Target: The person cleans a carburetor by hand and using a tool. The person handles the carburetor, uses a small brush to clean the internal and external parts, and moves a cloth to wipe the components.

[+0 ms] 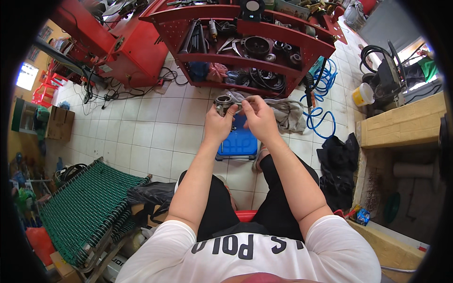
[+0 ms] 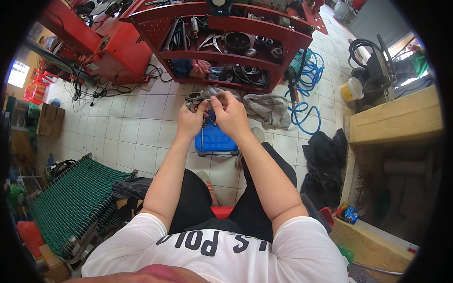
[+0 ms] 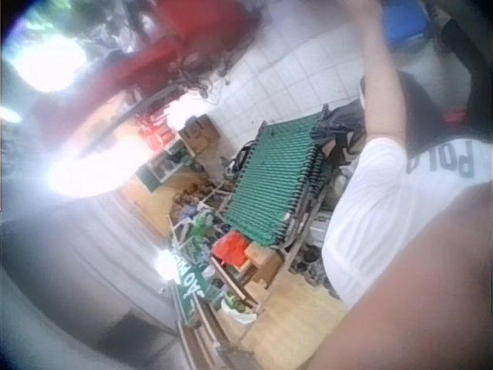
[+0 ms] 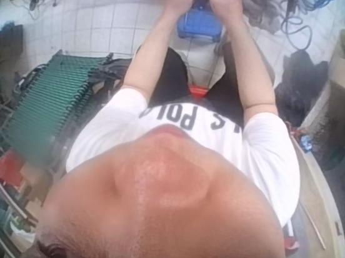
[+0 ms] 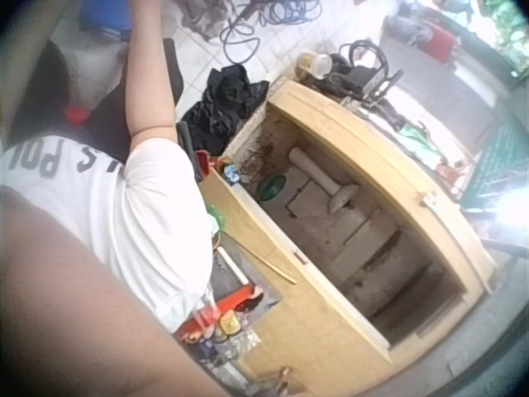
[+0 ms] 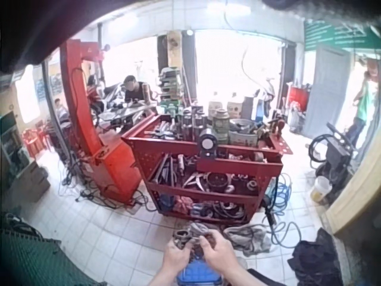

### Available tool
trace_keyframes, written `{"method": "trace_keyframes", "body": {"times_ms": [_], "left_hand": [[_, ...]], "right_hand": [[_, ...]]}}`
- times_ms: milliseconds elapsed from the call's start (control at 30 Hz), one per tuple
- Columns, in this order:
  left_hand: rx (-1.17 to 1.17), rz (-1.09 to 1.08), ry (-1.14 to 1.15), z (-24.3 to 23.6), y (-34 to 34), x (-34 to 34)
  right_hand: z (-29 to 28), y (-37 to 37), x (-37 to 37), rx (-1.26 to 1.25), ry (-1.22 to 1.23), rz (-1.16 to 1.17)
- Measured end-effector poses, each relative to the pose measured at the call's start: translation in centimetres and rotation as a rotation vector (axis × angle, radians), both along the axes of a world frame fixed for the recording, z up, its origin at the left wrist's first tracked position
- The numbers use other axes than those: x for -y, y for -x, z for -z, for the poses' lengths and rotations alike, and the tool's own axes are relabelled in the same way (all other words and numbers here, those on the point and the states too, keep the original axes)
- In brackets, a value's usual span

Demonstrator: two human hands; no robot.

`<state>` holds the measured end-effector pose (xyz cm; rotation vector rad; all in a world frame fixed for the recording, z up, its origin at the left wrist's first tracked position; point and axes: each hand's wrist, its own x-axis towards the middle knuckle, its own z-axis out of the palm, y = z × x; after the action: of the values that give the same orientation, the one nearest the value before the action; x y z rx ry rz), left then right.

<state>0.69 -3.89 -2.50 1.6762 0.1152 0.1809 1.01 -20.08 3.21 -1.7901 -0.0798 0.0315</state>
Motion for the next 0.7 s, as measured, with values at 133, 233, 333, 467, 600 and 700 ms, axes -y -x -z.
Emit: {"method": "trace_keyframes", "body": {"times_ms": [133, 233, 333, 467, 600, 700], "left_hand": [[-0.029, -0.004, 0.019, -0.1, 0.0, 0.2], [-0.006, 0.011, -0.009, 0.1, 0.0, -0.2], [0.013, 0.030, -0.060, 0.3, 0.1, -0.2], [-0.005, 0.016, -0.069, -0.2, 0.2, 0.1], [-0.008, 0.001, -0.038, -0.4, 0.1, 0.1], [0.068, 0.016, -0.100, 0.7, -0.2, -0.3]], "right_hand": [[0.5, -0.2, -0.1, 0.167, 0.021, 0.002], [-0.5, 0.0, 0.2, -0.025, 0.032, -0.054], [-0.3, -0.7, 0.9, -0.142, 0.122, -0.111], [-0.4, -0.5, 0.9, -0.102, 0.023, -0.067], [0.1, -0.5, 1.1, 0.010, -0.015, -0.125], [-0.1, -0.5, 1.0, -0.046, 0.047, -0.147]]}}
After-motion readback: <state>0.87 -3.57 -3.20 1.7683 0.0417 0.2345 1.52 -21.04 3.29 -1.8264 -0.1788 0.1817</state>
